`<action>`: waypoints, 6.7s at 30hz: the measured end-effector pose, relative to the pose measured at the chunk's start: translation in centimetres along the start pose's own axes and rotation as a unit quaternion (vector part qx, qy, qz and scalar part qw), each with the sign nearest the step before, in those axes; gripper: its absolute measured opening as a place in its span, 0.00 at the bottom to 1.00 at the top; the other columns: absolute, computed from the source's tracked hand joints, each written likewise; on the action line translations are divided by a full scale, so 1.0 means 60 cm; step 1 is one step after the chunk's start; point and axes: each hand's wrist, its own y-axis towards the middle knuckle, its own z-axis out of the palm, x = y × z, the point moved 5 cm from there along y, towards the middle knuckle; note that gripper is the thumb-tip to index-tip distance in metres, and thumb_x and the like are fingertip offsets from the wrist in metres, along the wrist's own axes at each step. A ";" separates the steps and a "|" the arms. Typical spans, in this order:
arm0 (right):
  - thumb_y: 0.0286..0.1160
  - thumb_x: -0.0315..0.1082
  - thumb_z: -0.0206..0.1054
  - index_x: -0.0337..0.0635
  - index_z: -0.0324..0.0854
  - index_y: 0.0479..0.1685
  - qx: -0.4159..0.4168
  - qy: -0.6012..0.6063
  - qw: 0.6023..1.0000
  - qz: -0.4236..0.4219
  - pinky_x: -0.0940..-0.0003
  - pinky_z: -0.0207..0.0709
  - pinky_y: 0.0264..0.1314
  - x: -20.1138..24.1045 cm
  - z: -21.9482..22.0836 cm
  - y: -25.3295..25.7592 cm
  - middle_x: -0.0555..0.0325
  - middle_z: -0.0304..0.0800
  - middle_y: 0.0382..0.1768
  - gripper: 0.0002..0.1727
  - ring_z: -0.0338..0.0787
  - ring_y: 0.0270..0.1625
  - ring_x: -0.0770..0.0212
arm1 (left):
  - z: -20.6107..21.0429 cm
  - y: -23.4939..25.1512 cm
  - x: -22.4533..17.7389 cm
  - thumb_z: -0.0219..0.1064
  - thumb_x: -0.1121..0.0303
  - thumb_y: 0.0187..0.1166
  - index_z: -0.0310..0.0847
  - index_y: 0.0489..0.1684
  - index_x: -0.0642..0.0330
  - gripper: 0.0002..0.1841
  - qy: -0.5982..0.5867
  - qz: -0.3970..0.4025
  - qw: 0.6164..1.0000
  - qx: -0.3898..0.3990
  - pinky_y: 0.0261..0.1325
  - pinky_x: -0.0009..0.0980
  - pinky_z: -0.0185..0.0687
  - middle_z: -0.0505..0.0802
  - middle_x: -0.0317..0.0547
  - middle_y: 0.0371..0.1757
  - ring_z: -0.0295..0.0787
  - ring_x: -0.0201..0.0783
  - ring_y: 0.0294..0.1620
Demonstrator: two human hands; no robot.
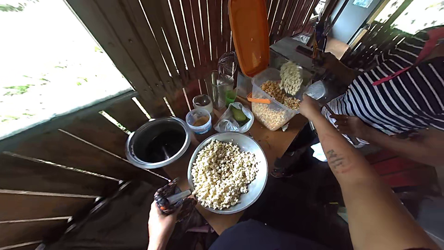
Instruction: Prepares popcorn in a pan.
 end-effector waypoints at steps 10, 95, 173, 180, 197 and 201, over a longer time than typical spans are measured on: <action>0.90 0.26 0.48 0.40 0.46 0.96 -0.088 -0.020 0.996 -0.016 0.31 0.71 0.74 -0.020 -0.011 -0.023 0.21 0.80 0.70 0.35 0.81 0.75 0.26 | -0.009 0.008 -0.004 0.84 0.70 0.54 0.62 0.84 0.70 0.49 0.005 0.016 1.000 0.015 0.79 0.61 0.69 0.81 0.71 0.73 0.78 0.62 0.76; 0.82 0.29 0.59 0.71 0.85 0.74 0.082 -0.143 0.780 -0.604 0.35 0.78 0.44 -0.026 0.350 -0.166 0.41 0.93 0.39 0.27 0.92 0.47 0.35 | -0.020 0.055 -0.108 0.78 0.82 0.63 0.64 0.82 0.66 0.41 0.073 0.014 0.989 0.129 0.75 0.61 0.74 0.84 0.70 0.69 0.82 0.62 0.73; 0.92 0.32 0.51 0.61 0.73 0.86 0.042 -0.075 0.974 -0.211 0.31 0.78 0.59 -0.021 0.326 -0.291 0.29 0.90 0.53 0.26 0.89 0.57 0.28 | -0.032 0.092 -0.026 0.81 0.74 0.64 0.61 0.84 0.67 0.43 0.004 0.063 0.974 0.218 0.79 0.46 0.76 0.84 0.63 0.72 0.83 0.48 0.74; 0.89 0.30 0.50 0.68 0.64 0.92 0.096 -0.114 0.980 -0.131 0.34 0.78 0.61 0.006 0.415 -0.308 0.33 0.88 0.59 0.33 0.89 0.60 0.31 | -0.033 0.095 -0.019 0.80 0.73 0.65 0.61 0.84 0.65 0.43 -0.005 0.076 0.969 0.235 0.78 0.45 0.77 0.86 0.60 0.71 0.84 0.45 0.72; 0.93 0.28 0.46 0.36 0.69 0.85 0.056 0.219 0.974 0.021 0.57 0.80 0.35 -0.163 0.411 -0.475 0.45 0.83 0.30 0.25 0.82 0.27 0.55 | -0.149 0.150 0.028 0.76 0.76 0.69 0.50 0.89 0.66 0.46 0.015 -0.064 0.968 0.240 0.73 0.47 0.80 0.83 0.64 0.71 0.85 0.49 0.70; 0.92 0.27 0.45 0.33 0.66 0.86 0.057 0.231 0.971 0.030 0.52 0.80 0.38 -0.168 0.433 -0.493 0.41 0.84 0.33 0.25 0.83 0.30 0.51 | -0.089 0.198 -0.006 0.74 0.75 0.73 0.58 0.87 0.62 0.39 0.051 -0.021 0.958 0.282 0.72 0.54 0.80 0.86 0.67 0.68 0.86 0.56 0.68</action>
